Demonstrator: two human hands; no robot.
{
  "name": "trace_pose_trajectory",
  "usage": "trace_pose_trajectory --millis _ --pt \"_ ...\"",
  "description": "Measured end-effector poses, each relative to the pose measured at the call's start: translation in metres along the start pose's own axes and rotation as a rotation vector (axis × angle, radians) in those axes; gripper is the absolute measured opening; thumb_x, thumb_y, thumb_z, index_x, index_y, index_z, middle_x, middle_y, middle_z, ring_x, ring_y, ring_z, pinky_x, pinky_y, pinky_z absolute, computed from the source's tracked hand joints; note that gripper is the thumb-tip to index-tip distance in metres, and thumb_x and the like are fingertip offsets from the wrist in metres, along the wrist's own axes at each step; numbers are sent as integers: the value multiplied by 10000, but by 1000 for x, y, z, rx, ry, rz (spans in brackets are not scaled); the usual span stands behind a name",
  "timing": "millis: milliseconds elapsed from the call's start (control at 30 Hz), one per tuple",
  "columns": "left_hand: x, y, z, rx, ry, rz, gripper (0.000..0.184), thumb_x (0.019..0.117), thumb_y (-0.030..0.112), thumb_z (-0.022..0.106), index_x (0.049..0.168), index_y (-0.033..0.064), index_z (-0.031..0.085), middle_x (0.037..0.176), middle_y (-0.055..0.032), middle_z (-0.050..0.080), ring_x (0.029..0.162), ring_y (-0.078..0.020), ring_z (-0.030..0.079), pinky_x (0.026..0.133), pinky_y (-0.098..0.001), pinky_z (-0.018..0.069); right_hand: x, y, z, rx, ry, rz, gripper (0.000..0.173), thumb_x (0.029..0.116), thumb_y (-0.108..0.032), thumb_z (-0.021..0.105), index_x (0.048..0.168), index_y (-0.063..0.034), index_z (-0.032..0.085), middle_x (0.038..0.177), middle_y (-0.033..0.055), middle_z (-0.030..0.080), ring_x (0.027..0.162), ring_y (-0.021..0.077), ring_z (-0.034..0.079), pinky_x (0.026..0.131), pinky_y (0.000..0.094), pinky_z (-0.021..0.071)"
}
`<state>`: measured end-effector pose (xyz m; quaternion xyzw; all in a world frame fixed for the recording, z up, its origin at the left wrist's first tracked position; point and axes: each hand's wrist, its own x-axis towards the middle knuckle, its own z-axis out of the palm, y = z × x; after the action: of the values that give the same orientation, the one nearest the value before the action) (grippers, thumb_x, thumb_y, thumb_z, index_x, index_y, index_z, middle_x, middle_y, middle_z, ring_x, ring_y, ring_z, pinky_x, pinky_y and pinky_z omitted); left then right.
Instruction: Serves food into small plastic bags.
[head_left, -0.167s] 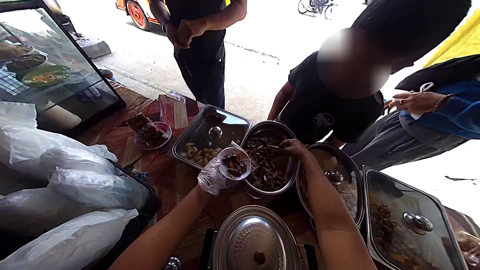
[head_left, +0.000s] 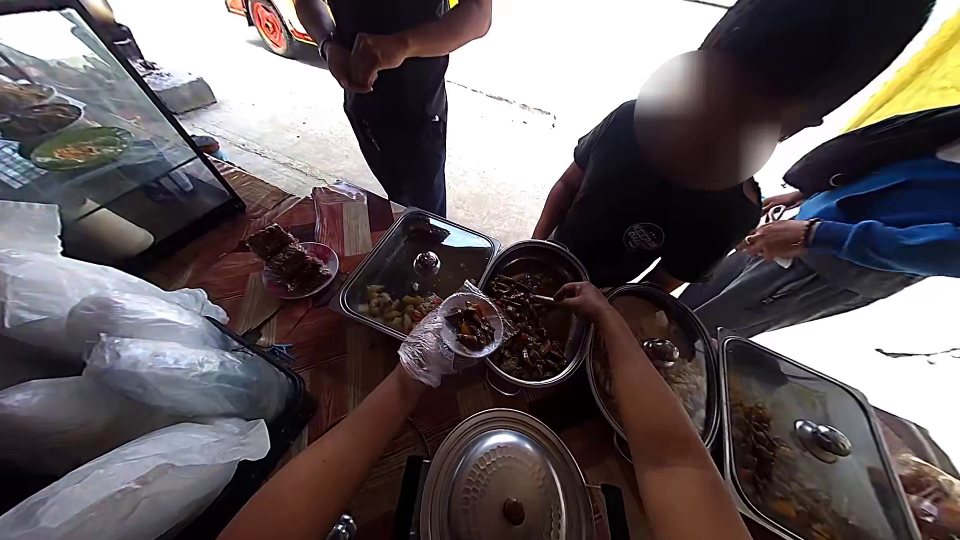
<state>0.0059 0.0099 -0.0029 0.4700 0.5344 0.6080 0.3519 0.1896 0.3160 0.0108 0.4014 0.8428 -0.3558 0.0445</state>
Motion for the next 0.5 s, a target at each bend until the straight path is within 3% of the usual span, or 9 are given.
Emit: trace_pose_trajectory --millis 33,100,133,200,267,367,500 --pt "1 19 9 -68 19 -44 479 911 58 713 1347 -62 554 1245 -142 660 1160 -136 637 1020 -275 523 -8 -9 1 3 -8 8 177 953 -58 683 1123 -23 722 946 157 693 792 232 608 780 460 502" --pt "6 74 27 -16 46 -237 383 924 48 673 1297 5 595 1138 -39 684 1047 -19 635 940 -165 512 -21 -18 -2 49 -7 28 194 964 -24 647 1146 1 710 960 164 682 788 207 583 778 424 486" --pt "6 79 28 -9 35 -255 381 937 40 664 1308 -2 583 1141 -43 676 1041 -14 628 936 -157 504 -28 -20 -4 85 5 40 200 969 -8 628 1152 15 705 969 170 681 797 200 584 785 411 488" --pt "7 40 20 -43 19 -136 475 898 47 725 1335 -38 557 1205 -90 672 1120 -73 638 1000 -223 516 -46 -25 -11 143 44 75 199 981 8 603 1156 24 696 933 137 669 751 151 544 744 354 472" --pt "13 6 16 64 8 -44 585 848 131 805 1359 -13 562 1267 -107 664 1191 -126 631 1051 -287 514 -61 -31 -18 185 67 101 185 987 17 597 1142 26 699 864 91 646 677 97 489 674 290 445" --pt "20 -7 21 433 32 -8 696 805 351 834 1378 44 586 1316 -79 656 1248 -115 595 1107 -298 458 -72 -27 -26 244 78 73 145 972 22 624 1089 23 709 788 33 631 595 38 464 582 217 420" --pt "32 -10 36 584 61 -73 773 786 479 808 1402 73 578 1345 -80 646 1277 -134 580 1131 -335 433 -95 -39 -38 248 92 -38 121 975 26 626 1048 29 723 772 32 648 606 36 495 596 217 439"
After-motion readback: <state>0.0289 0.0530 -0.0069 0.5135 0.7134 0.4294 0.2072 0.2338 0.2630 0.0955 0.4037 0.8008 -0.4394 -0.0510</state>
